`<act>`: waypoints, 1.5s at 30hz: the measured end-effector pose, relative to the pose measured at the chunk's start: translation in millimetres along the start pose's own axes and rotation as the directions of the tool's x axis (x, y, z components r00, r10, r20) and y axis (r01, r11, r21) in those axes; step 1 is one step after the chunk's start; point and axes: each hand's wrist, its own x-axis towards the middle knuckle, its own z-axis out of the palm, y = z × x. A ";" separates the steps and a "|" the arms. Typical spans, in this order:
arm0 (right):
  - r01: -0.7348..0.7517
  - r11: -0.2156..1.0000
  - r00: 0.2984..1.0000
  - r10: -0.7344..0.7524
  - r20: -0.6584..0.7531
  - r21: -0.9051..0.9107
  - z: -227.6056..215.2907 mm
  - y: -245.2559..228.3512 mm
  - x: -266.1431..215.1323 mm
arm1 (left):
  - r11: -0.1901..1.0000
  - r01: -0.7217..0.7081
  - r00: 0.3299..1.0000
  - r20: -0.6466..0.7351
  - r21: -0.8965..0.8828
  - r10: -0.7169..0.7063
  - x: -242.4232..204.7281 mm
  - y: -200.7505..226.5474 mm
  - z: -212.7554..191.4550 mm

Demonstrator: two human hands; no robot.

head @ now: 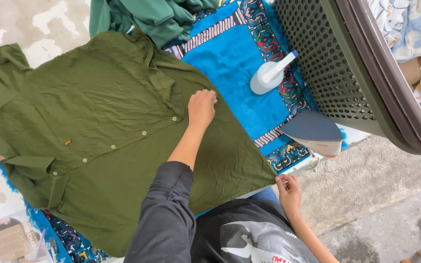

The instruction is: Smoothing out a green shirt on a table, spraying it with water from a bottle, and then ironing the fabric to remove wrinkles.

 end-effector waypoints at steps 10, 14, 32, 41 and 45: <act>-0.005 0.995 0.999 0.008 0.033 -0.099 -3.8 11.9 8.3 | 0.850 0.325 0.940 0.038 -0.414 -0.340 12.1 36.1 -49.0; -0.006 0.990 1.000 0.010 0.025 -0.138 -3.3 16.2 8.8 | 0.863 0.338 0.934 0.018 -0.375 -0.358 9.6 27.7 -36.1; -0.084 0.996 0.996 0.084 0.039 -0.005 5.8 16.7 7.9 | 0.863 0.423 0.870 -0.143 -0.278 -0.472 20.5 26.6 3.7; -0.130 0.991 0.990 0.126 0.070 0.043 8.6 22.0 6.1 | 0.867 0.419 0.844 -0.237 -0.271 -0.482 18.3 25.5 14.7; -0.123 0.992 0.992 0.123 0.028 0.005 12.2 26.0 5.7 | 0.864 0.440 0.835 -0.243 -0.245 -0.494 18.4 24.9 18.2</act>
